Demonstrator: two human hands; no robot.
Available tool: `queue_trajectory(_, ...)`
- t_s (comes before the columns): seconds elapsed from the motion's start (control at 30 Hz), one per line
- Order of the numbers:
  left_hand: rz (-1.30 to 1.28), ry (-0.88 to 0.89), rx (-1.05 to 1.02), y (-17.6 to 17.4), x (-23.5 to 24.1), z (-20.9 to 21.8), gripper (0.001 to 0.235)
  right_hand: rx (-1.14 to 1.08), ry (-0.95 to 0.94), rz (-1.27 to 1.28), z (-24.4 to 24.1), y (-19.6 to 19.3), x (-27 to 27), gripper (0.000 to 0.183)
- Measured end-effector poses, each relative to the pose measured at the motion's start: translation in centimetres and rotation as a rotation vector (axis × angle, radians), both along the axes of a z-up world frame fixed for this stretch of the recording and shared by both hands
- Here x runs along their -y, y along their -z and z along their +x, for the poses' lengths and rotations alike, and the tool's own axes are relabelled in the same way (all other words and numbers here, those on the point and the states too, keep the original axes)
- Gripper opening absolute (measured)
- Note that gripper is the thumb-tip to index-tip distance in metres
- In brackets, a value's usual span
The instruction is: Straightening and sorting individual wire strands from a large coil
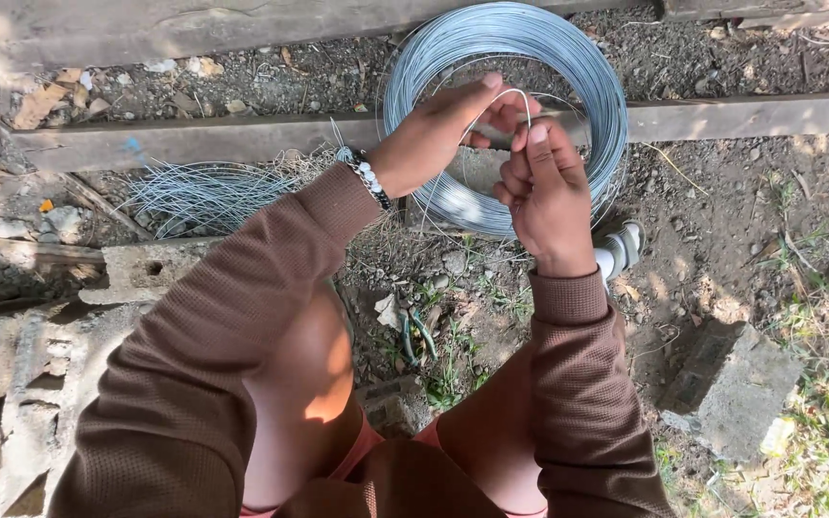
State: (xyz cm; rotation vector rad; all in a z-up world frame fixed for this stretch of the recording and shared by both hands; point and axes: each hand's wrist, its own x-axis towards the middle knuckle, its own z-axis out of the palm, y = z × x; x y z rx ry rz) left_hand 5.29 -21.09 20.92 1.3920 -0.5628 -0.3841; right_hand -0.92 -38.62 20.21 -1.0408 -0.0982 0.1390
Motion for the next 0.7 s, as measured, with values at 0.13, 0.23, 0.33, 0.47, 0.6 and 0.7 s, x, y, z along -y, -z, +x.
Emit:
queue_trajectory(0.13,-0.049,-0.043,0.173,-0.2,1.0,-0.4,0.061,0.023,-0.046,-0.013,0.0,0.9,-0.7,0.019)
queue_trajectory(0.23,-0.111,-0.064,0.141,-0.3,0.6,-0.4,0.05,-0.046,-0.069,-0.016,-0.3,1.1,-1.0,0.03)
queue_trajectory(0.33,-0.185,-0.095,0.042,-1.2,0.1,-0.5,0.047,-0.04,-0.124,-0.069,-1.0,0.5,-1.4,0.033)
queue_trajectory(0.47,-0.216,-0.095,0.041,-1.8,-0.1,-1.2,0.039,-0.073,-0.096,-0.116,-1.8,0.5,-2.1,0.033)
queue_trajectory(0.6,-0.142,-0.142,0.064,-2.5,-0.2,-1.5,0.039,-0.111,-0.096,-0.052,-1.9,1.7,-3.2,0.035)
queue_trajectory(0.7,-0.119,-0.156,0.032,-2.7,-0.3,-1.3,0.041,-0.103,-0.136,0.071,-2.0,2.2,-3.7,0.035)
